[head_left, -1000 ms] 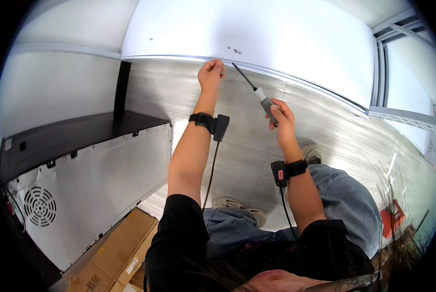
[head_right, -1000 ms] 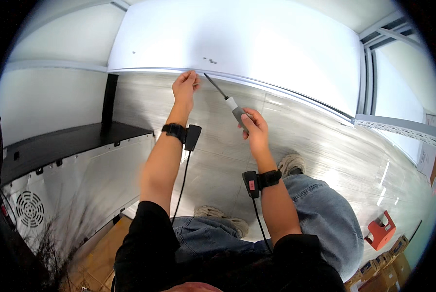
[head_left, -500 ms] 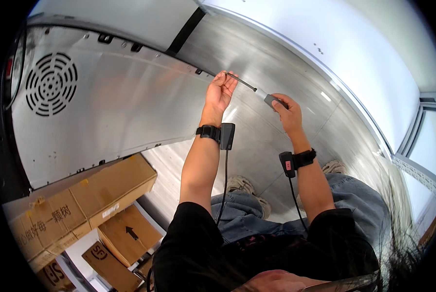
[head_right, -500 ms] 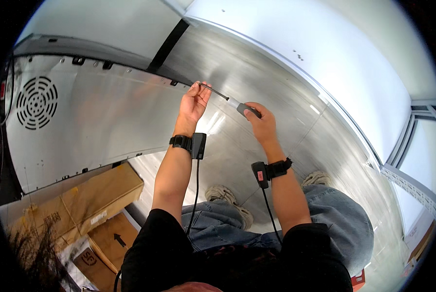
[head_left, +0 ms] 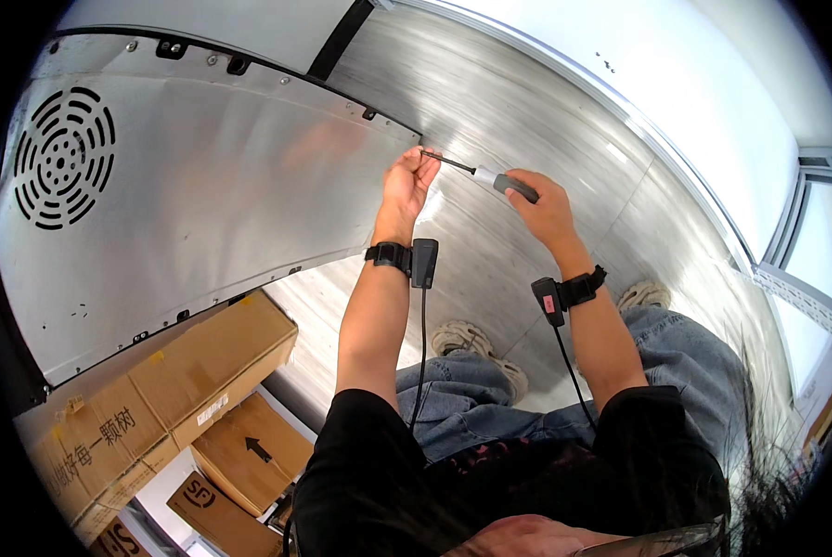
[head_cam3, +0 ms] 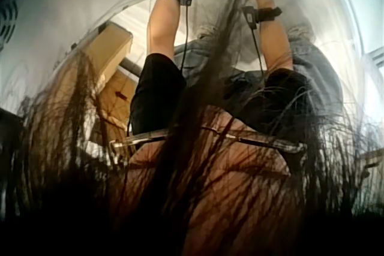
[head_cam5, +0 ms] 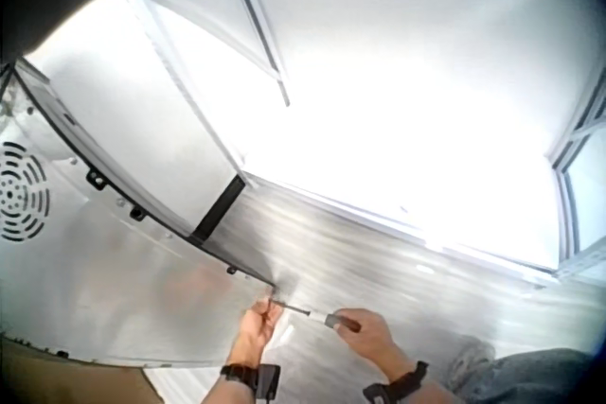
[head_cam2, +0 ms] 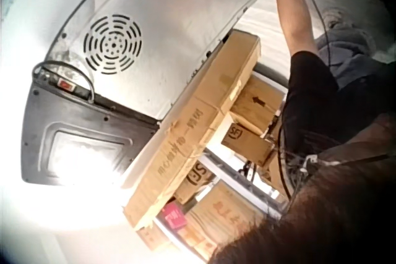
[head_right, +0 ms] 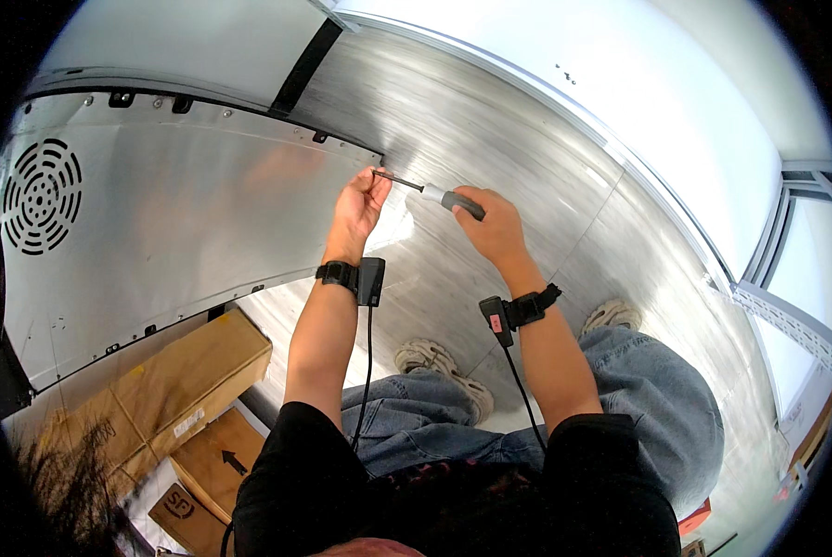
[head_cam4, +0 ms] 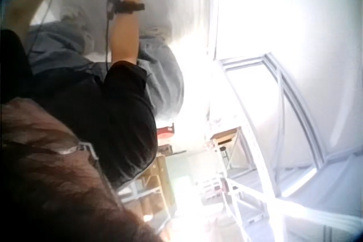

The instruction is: The person is sitting on the floor and using a screwdriver to tighten screws on the back panel of a large white appliance. The person systematically moves along the edge of the panel, securing multiple screws one by one.

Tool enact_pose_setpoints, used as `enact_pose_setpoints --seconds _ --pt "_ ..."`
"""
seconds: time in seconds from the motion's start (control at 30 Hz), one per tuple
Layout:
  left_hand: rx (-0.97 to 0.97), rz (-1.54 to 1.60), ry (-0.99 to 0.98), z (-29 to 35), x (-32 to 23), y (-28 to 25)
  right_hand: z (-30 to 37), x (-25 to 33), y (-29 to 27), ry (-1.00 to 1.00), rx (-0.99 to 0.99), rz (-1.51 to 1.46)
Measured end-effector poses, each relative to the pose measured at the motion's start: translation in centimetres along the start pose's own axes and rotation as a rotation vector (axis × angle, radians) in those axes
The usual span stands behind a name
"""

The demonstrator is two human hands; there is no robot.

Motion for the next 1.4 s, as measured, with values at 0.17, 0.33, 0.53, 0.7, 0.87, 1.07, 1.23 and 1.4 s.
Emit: enact_pose_setpoints --seconds 0.17,0.33,0.53,0.7,0.87,1.07,1.23,1.4 --pt "-0.089 -0.053 -0.046 -0.8 2.2 -1.6 0.8 0.1 0.6 0.048 0.073 0.152" --pt "-0.074 -0.067 -0.083 -3.1 2.9 -3.1 1.5 -2.6 2.6 0.076 0.005 0.024" --pt "-0.164 0.010 -0.125 -5.6 3.1 -3.8 0.7 -4.5 4.8 0.170 0.039 -0.085" --pt "-0.197 0.044 -0.148 -8.3 2.7 -5.8 0.2 -6.7 7.1 0.187 0.007 -0.105" --pt "-0.281 0.091 -0.191 -9.2 3.2 -5.7 0.6 -8.8 9.0 0.387 0.019 -0.231" --pt "-0.295 0.184 -0.207 -10.5 3.7 -6.8 0.6 -8.7 10.4 0.485 0.038 -0.330" --pt "-0.328 0.183 -0.188 -10.4 3.6 -6.5 0.8 -9.1 10.6 0.507 0.032 -0.379" --pt "-0.315 0.196 -0.211 -10.0 3.5 -6.0 0.5 -9.1 10.6 0.511 0.037 -0.358"
Point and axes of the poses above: each hand's wrist, its own z-axis away from the middle knuckle, its own y-axis out of the palm, x = y × z, the point moved 8 cm from there along -z, towards the middle knuckle, and after that the axes turned 6 degrees about -y, right-handed, at the moved point
